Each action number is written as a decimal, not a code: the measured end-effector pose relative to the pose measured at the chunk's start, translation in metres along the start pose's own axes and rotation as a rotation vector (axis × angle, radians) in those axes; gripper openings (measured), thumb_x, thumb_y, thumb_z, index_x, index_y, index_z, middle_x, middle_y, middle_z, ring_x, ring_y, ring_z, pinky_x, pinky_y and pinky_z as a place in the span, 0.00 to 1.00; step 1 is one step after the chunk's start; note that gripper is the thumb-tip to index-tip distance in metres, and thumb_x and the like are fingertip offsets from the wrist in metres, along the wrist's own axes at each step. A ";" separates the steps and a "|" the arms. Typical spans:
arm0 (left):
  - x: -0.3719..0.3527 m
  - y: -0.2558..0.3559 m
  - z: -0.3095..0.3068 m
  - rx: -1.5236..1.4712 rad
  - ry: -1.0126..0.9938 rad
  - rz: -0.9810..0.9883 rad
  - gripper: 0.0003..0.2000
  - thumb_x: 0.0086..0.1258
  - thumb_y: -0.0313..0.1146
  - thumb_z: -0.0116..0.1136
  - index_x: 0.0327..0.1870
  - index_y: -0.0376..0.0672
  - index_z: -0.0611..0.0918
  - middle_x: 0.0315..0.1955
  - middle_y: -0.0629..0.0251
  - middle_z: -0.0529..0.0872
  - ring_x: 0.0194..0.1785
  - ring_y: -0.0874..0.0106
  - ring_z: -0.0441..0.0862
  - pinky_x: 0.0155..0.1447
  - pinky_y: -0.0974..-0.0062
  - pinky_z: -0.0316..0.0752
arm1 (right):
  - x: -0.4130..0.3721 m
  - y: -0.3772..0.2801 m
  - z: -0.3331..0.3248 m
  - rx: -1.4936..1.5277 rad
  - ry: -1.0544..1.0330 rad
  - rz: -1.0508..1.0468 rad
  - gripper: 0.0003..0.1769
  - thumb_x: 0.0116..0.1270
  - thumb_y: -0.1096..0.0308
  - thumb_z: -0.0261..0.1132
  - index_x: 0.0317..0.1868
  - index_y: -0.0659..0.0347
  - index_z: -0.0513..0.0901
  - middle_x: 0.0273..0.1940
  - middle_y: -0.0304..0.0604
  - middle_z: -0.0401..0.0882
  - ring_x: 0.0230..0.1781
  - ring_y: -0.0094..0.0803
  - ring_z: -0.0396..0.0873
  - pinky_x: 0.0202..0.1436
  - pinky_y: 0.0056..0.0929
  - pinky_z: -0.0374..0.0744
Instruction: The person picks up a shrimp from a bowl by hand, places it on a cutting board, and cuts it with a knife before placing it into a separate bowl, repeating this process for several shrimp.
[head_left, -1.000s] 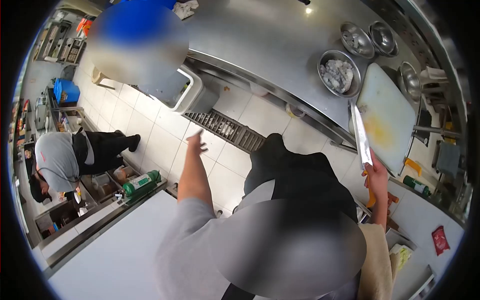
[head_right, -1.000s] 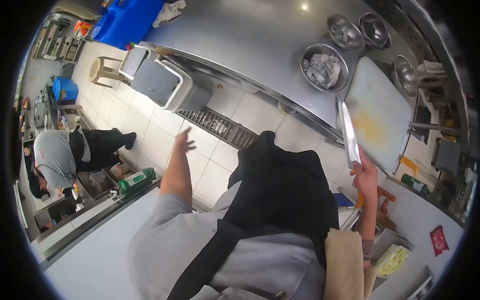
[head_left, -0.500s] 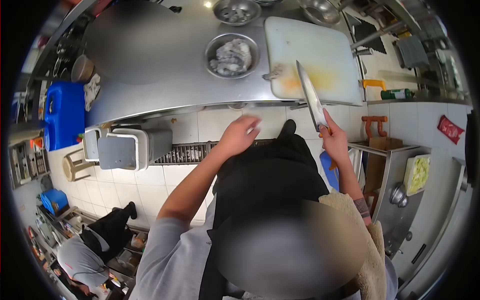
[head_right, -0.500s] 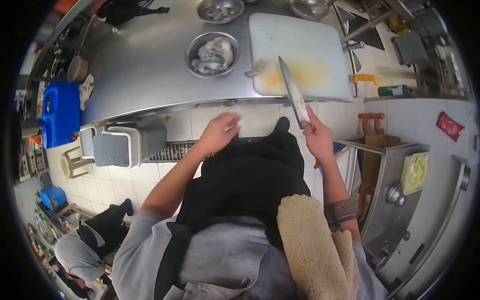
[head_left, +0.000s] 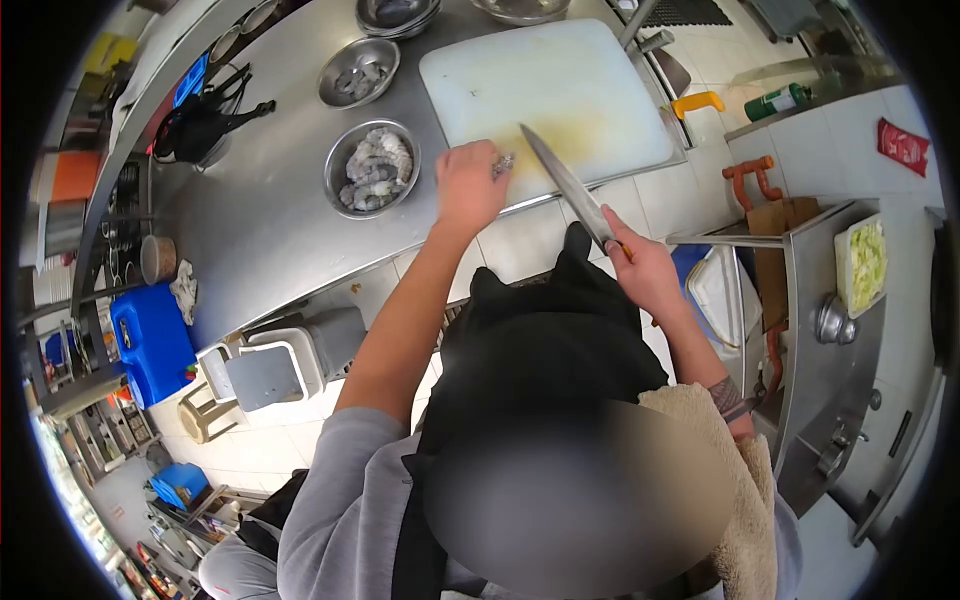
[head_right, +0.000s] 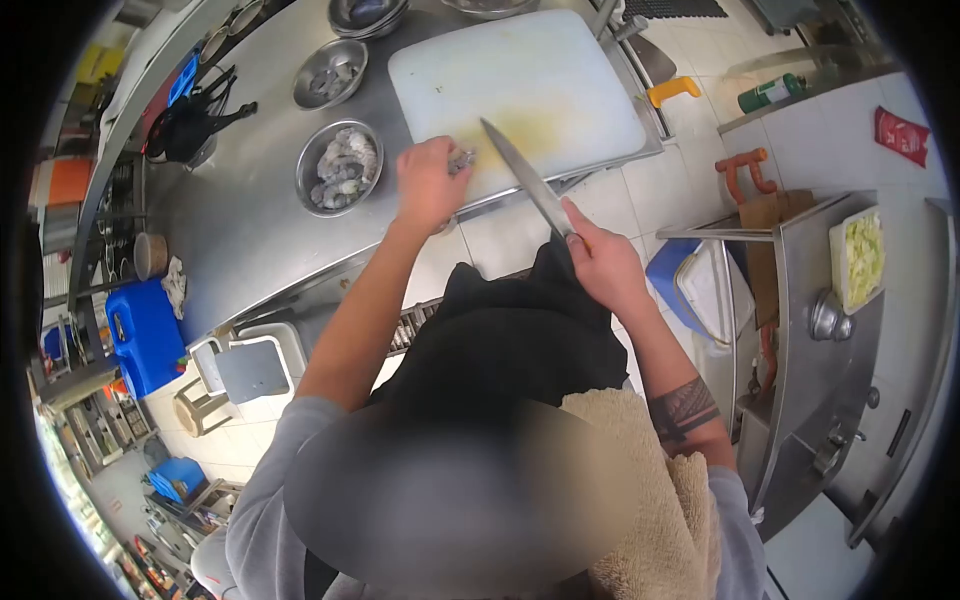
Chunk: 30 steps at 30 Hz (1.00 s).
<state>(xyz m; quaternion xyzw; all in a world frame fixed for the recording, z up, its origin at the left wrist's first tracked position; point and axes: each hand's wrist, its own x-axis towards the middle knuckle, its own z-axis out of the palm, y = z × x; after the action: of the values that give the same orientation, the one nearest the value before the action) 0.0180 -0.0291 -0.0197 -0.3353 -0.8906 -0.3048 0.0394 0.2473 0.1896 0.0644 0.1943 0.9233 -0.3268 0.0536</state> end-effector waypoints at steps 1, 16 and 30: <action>0.000 -0.002 -0.003 0.001 0.061 -0.015 0.15 0.71 0.34 0.72 0.56 0.43 0.85 0.52 0.57 0.90 0.63 0.51 0.84 0.73 0.52 0.70 | 0.000 -0.002 0.000 0.005 0.002 0.009 0.33 0.83 0.64 0.64 0.85 0.37 0.77 0.37 0.55 0.89 0.33 0.51 0.88 0.45 0.47 0.86; -0.008 -0.018 -0.008 -0.077 0.020 0.111 0.09 0.67 0.27 0.71 0.47 0.43 0.89 0.47 0.62 0.92 0.58 0.56 0.87 0.64 0.54 0.76 | -0.009 -0.035 -0.005 -0.415 -0.066 -0.227 0.36 0.78 0.69 0.65 0.85 0.39 0.76 0.35 0.50 0.86 0.30 0.54 0.88 0.36 0.53 0.87; 0.002 -0.009 -0.018 -0.205 0.064 -0.385 0.19 0.72 0.33 0.71 0.61 0.38 0.84 0.50 0.47 0.91 0.54 0.46 0.89 0.60 0.49 0.84 | 0.036 -0.025 0.030 -0.154 -0.037 -0.241 0.34 0.83 0.66 0.62 0.87 0.39 0.74 0.39 0.53 0.90 0.41 0.56 0.90 0.47 0.54 0.87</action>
<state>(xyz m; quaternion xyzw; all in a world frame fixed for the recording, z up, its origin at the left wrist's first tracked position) 0.0087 -0.0436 -0.0087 -0.1514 -0.9008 -0.4063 -0.0254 0.2031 0.1648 0.0479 0.0713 0.9612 -0.2626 0.0456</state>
